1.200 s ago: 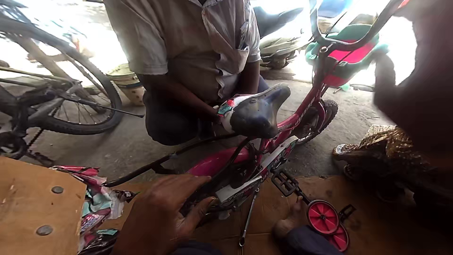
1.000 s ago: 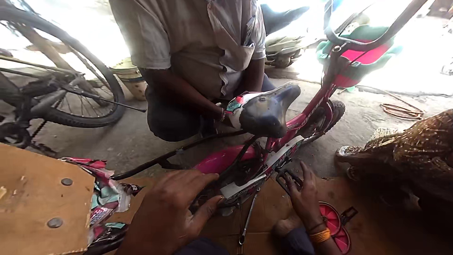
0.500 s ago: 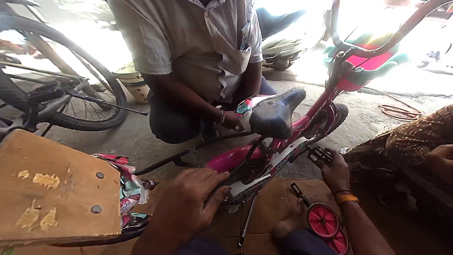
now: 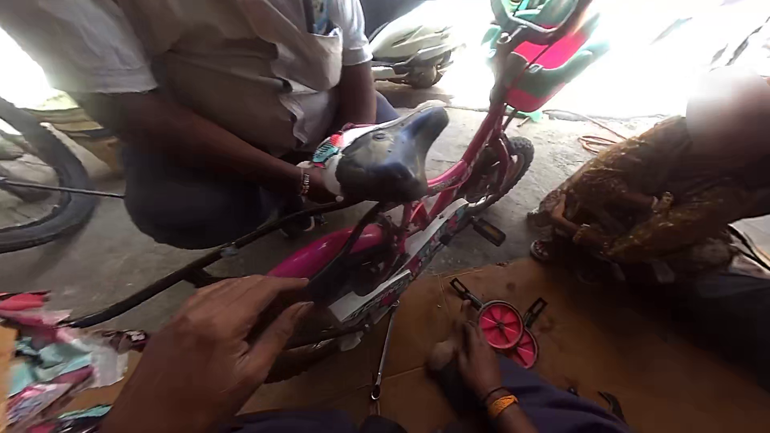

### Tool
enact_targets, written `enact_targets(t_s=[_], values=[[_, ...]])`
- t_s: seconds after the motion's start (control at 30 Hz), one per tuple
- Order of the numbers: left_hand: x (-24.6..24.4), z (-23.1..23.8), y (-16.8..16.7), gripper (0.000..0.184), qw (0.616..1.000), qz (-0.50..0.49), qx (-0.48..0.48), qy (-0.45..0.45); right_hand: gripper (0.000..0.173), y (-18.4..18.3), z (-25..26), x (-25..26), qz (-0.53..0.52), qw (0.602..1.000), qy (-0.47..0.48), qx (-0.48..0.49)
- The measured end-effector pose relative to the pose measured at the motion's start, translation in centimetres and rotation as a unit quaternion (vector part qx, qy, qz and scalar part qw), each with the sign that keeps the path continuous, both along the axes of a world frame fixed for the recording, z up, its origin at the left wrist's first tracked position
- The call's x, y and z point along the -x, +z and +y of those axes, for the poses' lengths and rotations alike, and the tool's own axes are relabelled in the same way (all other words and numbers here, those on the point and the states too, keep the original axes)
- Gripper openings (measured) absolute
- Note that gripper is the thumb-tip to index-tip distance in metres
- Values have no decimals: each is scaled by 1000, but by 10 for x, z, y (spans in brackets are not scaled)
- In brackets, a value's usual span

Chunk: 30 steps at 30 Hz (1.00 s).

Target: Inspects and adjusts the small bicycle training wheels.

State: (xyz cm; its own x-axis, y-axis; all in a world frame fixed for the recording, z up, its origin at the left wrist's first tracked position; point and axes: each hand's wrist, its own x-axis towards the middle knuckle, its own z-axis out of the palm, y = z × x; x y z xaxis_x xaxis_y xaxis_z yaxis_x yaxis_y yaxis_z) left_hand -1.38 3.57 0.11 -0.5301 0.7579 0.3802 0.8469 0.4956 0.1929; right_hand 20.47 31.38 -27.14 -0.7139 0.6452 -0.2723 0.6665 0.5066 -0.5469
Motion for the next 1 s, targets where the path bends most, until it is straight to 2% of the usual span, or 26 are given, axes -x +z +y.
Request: enact_targets(t_s=[0.13,0.27,0.4,0.47,0.53,0.6,0.67,0.7,0.77,0.8,0.87,0.93,1.0], values=[[6,13,-1,61,998,-7,62,-10,69,-8,-15,1,-70,995,-66,31],[9,28,-5,54,996,44,78,-12,87,-3,-5,16,-147,982,-87,85],[12,33,-7,51,997,56,60,-11,86,-6,-3,21,-79,988,-83,106],[13,35,-8,49,997,57,56,-13,75,-7,-6,18,-34,991,-65,112],[13,38,-9,47,997,50,55,-13,52,-6,-5,13,37,995,-50,79],[13,40,-9,47,998,45,52,-11,35,3,11,12,142,989,-41,-25],[11,41,-7,47,998,36,46,-9,39,11,39,10,170,970,-57,-166],[10,40,-6,47,999,30,39,-7,51,12,56,8,134,969,-75,-192],[10,39,-4,47,1000,19,24,-3,82,9,84,6,22,984,-122,-129],[11,37,-4,47,1000,15,12,-3,91,4,95,2,-16,988,-136,-76],[13,36,-4,50,1000,7,-15,6,84,-3,109,-9,-15,989,-148,4],[14,33,-3,53,999,-9,-34,38,62,-3,114,-16,1,988,-145,50],[12,29,-4,52,996,-20,-52,68,56,-5,111,-19,-42,989,-98,107]])
